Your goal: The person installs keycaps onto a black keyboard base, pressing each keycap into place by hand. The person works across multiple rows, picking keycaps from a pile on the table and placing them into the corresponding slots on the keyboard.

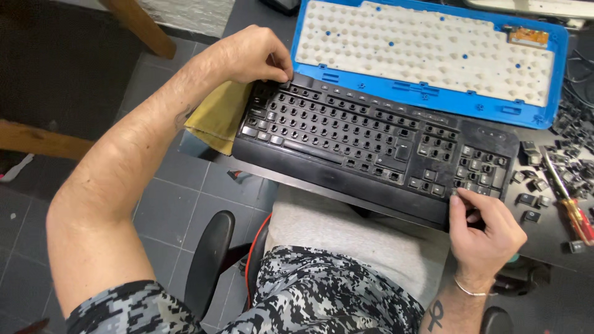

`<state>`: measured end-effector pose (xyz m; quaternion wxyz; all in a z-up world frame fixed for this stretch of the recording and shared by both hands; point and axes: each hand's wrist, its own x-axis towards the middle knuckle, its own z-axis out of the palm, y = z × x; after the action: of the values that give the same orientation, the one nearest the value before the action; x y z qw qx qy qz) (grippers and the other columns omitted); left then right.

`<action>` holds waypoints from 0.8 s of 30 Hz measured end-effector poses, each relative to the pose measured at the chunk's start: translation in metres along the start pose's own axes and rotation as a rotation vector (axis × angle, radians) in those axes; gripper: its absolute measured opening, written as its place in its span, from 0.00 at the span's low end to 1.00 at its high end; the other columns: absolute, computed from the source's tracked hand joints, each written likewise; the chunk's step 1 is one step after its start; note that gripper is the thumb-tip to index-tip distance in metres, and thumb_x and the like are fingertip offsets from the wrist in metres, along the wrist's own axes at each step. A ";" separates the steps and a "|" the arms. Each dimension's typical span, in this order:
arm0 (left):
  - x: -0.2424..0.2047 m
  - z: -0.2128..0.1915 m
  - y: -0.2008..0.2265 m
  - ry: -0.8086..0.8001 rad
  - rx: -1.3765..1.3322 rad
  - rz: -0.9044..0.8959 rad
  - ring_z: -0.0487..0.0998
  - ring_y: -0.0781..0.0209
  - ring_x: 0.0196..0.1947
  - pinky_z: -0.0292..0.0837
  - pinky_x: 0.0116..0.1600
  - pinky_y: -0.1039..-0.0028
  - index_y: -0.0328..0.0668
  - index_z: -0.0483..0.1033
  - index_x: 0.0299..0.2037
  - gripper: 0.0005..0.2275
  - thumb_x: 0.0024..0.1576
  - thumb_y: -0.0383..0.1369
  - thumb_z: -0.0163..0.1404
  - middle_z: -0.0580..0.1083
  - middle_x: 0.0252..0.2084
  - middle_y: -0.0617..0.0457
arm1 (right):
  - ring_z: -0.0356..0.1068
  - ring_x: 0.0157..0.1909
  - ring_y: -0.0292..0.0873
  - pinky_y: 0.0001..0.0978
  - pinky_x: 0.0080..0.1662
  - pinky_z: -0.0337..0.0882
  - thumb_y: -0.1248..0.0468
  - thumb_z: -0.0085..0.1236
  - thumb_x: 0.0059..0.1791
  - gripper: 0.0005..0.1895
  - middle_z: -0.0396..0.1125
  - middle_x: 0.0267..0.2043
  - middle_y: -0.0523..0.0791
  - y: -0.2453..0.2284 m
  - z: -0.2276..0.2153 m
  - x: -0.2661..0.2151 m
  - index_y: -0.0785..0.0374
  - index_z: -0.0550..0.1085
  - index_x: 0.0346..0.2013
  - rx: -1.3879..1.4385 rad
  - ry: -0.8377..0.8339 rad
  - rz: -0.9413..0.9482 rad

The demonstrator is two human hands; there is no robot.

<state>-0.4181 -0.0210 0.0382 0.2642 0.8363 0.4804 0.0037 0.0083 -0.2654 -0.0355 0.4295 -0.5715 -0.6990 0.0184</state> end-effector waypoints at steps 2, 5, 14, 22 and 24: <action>-0.001 0.005 -0.005 0.038 0.003 0.065 0.80 0.65 0.36 0.73 0.45 0.71 0.50 0.86 0.38 0.03 0.56 0.30 0.60 0.82 0.35 0.60 | 0.64 0.29 0.43 0.32 0.37 0.65 0.80 0.65 0.57 0.00 0.73 0.35 0.54 -0.004 0.000 0.004 0.77 0.81 0.41 -0.007 0.002 0.008; -0.002 0.012 -0.004 0.111 0.013 0.171 0.81 0.60 0.35 0.74 0.44 0.69 0.48 0.86 0.37 0.05 0.55 0.26 0.59 0.81 0.36 0.56 | 0.64 0.29 0.42 0.31 0.36 0.66 0.79 0.65 0.55 0.01 0.74 0.35 0.53 -0.007 -0.001 0.007 0.75 0.81 0.40 -0.010 0.005 0.019; -0.013 0.030 -0.012 0.246 0.164 0.339 0.81 0.55 0.40 0.78 0.50 0.65 0.42 0.87 0.41 0.07 0.56 0.26 0.57 0.81 0.43 0.50 | 0.65 0.28 0.40 0.28 0.36 0.67 0.77 0.65 0.53 0.01 0.75 0.35 0.50 -0.007 0.000 0.009 0.72 0.81 0.38 -0.017 0.014 0.022; -0.013 0.037 -0.016 0.275 0.159 0.216 0.82 0.58 0.46 0.79 0.52 0.69 0.57 0.86 0.43 0.08 0.54 0.31 0.62 0.80 0.42 0.62 | 0.68 0.26 0.46 0.33 0.31 0.70 0.76 0.68 0.49 0.06 0.72 0.27 0.47 0.007 0.003 0.008 0.65 0.83 0.38 0.079 0.061 0.029; -0.017 0.032 -0.008 0.277 0.123 0.173 0.83 0.56 0.44 0.79 0.50 0.69 0.52 0.85 0.46 0.11 0.53 0.29 0.63 0.81 0.40 0.57 | 0.68 0.25 0.45 0.32 0.31 0.70 0.76 0.68 0.49 0.06 0.72 0.27 0.47 0.008 0.004 0.008 0.65 0.83 0.38 0.079 0.066 0.035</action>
<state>-0.4255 -0.0456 0.0115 0.1426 0.8805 0.4379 0.1123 0.0124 -0.2548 -0.0376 0.4741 -0.5667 -0.6729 0.0346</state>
